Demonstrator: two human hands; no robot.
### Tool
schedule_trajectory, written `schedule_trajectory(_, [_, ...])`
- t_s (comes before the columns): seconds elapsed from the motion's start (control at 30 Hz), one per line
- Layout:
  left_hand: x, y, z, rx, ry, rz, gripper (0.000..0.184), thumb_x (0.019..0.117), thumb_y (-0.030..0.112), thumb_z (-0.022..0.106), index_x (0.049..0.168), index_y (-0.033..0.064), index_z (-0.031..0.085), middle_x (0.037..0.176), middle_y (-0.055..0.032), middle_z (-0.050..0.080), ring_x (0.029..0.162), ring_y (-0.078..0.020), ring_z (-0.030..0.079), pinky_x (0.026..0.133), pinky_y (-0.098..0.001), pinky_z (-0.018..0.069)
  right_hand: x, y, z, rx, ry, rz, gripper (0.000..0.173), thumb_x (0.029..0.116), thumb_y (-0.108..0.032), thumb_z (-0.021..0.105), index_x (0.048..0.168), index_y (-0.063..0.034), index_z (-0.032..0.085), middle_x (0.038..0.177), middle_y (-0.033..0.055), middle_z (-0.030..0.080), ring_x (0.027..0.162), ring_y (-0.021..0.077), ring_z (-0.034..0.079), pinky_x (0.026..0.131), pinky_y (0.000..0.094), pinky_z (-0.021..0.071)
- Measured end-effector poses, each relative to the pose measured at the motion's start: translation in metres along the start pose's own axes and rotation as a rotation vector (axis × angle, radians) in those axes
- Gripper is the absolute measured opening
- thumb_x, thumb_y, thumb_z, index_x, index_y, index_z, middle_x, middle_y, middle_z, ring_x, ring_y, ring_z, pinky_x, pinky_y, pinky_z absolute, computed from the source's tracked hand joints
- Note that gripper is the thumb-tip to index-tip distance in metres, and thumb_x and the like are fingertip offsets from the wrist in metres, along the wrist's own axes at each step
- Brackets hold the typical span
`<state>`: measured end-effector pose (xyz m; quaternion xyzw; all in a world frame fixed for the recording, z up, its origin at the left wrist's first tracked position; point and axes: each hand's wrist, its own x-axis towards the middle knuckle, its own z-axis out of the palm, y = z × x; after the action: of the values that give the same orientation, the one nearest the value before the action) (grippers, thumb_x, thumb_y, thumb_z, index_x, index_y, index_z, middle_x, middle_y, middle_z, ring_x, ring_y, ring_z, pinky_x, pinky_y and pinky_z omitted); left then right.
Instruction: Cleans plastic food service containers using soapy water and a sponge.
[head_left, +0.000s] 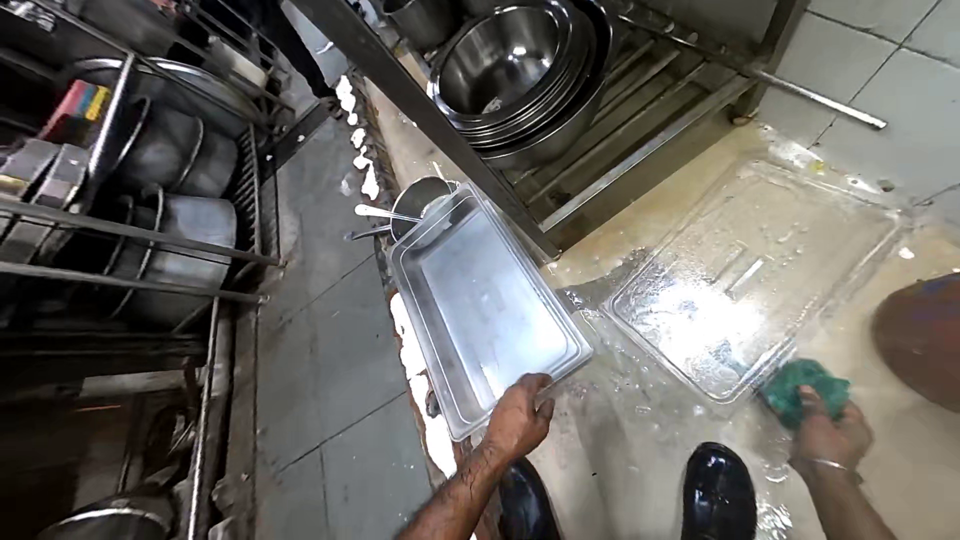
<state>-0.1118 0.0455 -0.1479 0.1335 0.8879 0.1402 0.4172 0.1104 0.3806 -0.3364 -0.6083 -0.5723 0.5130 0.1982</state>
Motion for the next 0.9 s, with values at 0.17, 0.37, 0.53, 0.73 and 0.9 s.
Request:
schedule_trajectory(0.17, [0.011, -0.023, 0.007, 0.209, -0.066, -0.218, 0.070, 0.0979, 0.036, 0.064, 0.159, 0.0153, 0.036, 0.155, -0.0142, 0.048, 0.138, -0.0345, 0.053, 0.111, -0.0576, 0.0433, -0.064, 0.010, 0.019, -0.076, -0.368, -0.155, 0.038, 0.0961, -0.012, 0.069, 0.127, 0.0100, 0.062, 0.112, 0.0261, 0.070, 0.101, 0.0303, 0.070, 0.092, 0.0503, 0.0566])
schedule_trajectory(0.37, [0.026, -0.029, 0.017, 0.516, -0.079, -0.276, 0.060, 0.0940, 0.007, 0.057, 0.151, 0.0191, 0.046, 0.145, -0.0129, 0.058, 0.126, -0.0361, 0.061, 0.100, -0.0604, 0.0499, -0.099, 0.000, 0.048, -0.171, -0.664, -0.377, 0.042, 0.0924, -0.017, 0.071, 0.126, 0.0074, 0.065, 0.105, 0.0230, 0.074, 0.095, 0.0322, 0.074, 0.089, 0.0535, 0.0583])
schedule_trajectory(0.53, [0.014, -0.020, 0.002, 0.523, -0.046, -0.226, 0.057, 0.0872, 0.007, 0.061, 0.143, 0.0176, 0.054, 0.139, -0.0123, 0.061, 0.119, -0.0358, 0.064, 0.094, -0.0595, 0.0530, -0.110, -0.021, 0.044, -0.254, -0.819, -0.442, 0.043, 0.0930, -0.017, 0.072, 0.128, 0.0069, 0.065, 0.104, 0.0242, 0.074, 0.095, 0.0358, 0.074, 0.090, 0.0560, 0.0576])
schedule_trajectory(0.73, [-0.062, -0.002, -0.058, 0.336, 0.207, -0.273, 0.033, 0.0944, 0.010, 0.056, 0.126, 0.0136, 0.067, 0.124, -0.0111, 0.069, 0.116, -0.0317, 0.067, 0.094, -0.0577, 0.0542, -0.109, -0.021, 0.013, -0.298, -0.829, -0.428, 0.042, 0.0933, -0.015, 0.072, 0.128, 0.0071, 0.065, 0.106, 0.0251, 0.074, 0.097, 0.0375, 0.074, 0.092, 0.0572, 0.0565])
schedule_trajectory(0.9, [-0.154, -0.030, -0.104, 0.285, 0.810, 0.010, 0.020, 0.0857, -0.004, 0.063, 0.099, 0.0030, 0.076, 0.094, -0.0147, 0.076, 0.089, -0.0335, 0.073, 0.084, -0.0575, 0.0575, -0.119, -0.029, -0.020, -0.319, -0.815, -0.409, 0.044, 0.0946, -0.018, 0.071, 0.130, 0.0073, 0.063, 0.109, 0.0267, 0.073, 0.100, 0.0394, 0.073, 0.094, 0.0596, 0.0549])
